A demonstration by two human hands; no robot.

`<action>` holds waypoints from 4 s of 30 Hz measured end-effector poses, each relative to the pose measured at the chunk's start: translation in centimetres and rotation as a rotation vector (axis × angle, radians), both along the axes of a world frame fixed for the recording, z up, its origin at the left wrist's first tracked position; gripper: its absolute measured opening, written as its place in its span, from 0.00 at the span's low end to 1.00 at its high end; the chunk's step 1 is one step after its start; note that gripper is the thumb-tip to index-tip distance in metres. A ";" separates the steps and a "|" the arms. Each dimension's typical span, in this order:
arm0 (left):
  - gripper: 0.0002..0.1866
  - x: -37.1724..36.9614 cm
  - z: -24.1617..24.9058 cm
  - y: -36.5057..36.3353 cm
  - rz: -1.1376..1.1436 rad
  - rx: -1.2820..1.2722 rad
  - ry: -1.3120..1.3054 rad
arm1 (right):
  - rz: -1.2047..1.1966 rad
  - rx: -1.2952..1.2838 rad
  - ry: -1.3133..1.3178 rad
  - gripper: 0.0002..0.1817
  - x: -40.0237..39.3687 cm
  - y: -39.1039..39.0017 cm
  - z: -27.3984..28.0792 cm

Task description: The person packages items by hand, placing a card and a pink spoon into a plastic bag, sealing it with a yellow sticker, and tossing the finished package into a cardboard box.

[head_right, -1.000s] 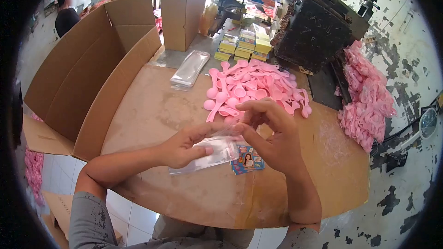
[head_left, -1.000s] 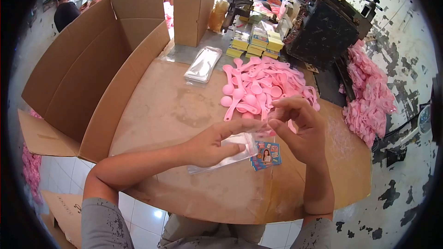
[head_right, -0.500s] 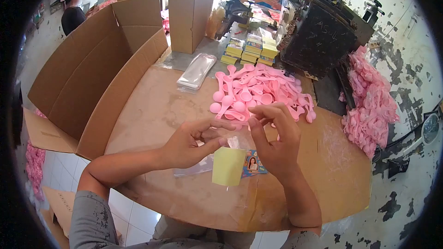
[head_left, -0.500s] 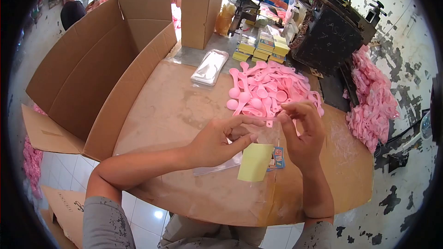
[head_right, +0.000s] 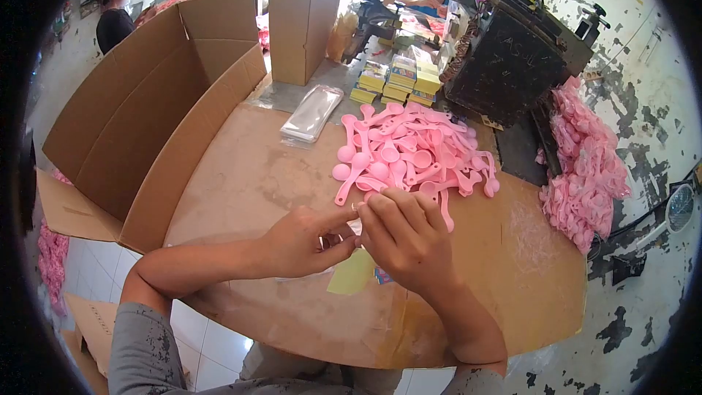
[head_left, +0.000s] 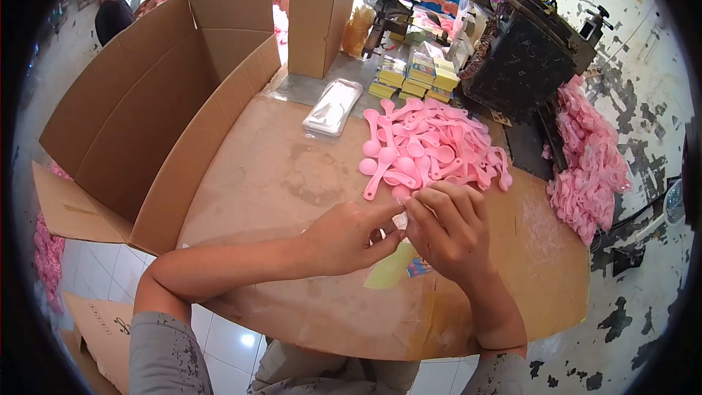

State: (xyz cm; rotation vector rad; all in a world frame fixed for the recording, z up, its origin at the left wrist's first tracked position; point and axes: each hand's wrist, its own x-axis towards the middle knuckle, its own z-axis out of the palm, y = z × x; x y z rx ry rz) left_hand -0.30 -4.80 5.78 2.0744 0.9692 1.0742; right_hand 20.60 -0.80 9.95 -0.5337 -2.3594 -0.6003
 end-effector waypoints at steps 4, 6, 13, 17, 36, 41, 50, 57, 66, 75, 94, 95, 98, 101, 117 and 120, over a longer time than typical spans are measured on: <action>0.28 0.2 -0.2 -0.1 -0.001 -0.014 0.123 | -0.005 -0.084 -0.003 0.13 0.0 0.3 -0.3; 0.28 0.3 0.0 0.0 -0.002 -0.012 0.142 | -0.017 -0.154 0.034 0.11 0.0 0.6 -0.1; 0.24 -0.7 0.7 0.9 -0.050 -0.122 0.000 | -0.044 -0.286 0.219 0.07 1.5 1.7 2.2; 0.21 -0.7 1.2 0.7 -0.054 -0.197 -0.028 | -0.086 -0.816 0.569 0.02 6.2 1.7 6.3; 0.22 -1.0 1.5 1.9 -0.113 -0.525 -0.425 | -0.573 -1.227 0.365 0.32 29.4 5.8 1.0; 0.21 -1.1 2.1 1.6 -0.087 -0.465 -0.464 | -0.715 -0.336 -0.079 0.26 20.7 3.7 0.8; 0.19 -0.9 1.1 1.6 -0.022 -0.386 -0.471 | 0.218 -1.409 0.325 0.18 2.3 0.6 1.8; 0.16 -1.3 1.0 2.8 -0.085 -0.443 -0.529 | 0.385 -1.520 0.463 0.13 2.8 3.9 -0.5; 0.13 -0.8 -0.6 2.9 0.051 -0.408 -0.496 | 0.288 -1.607 0.597 0.11 3.2 4.0 -1.3; 0.13 -1.1 -1.3 3.1 0.111 -0.401 -0.464 | 0.340 -1.635 0.641 0.08 3.9 4.7 -2.2; 0.14 -1.7 -1.7 3.8 0.054 -0.422 -0.389 | 0.274 -1.407 0.415 0.11 4.6 5.3 -1.9; 0.14 -1.6 -1.6 3.7 0.053 -0.432 -0.394 | 0.297 -1.423 0.440 0.12 4.6 5.5 -2.3; 0.13 -1.5 -1.4 3.6 0.062 -0.429 -0.397 | 0.353 -1.466 0.538 0.15 4.4 5.6 -3.0; 0.14 -1.7 -1.0 3.6 0.074 -0.389 -0.392 | 0.339 -1.509 0.558 0.17 3.5 4.7 -2.6; 0.20 -6.0 2.0 5.6 0.360 0.001 -0.799 | 0.324 -1.404 0.506 0.14 5.2 5.1 -0.7; 0.32 -6.7 6.6 5.4 0.305 -0.103 -1.258 | 0.084 -1.258 0.312 0.14 7.2 6.3 -0.1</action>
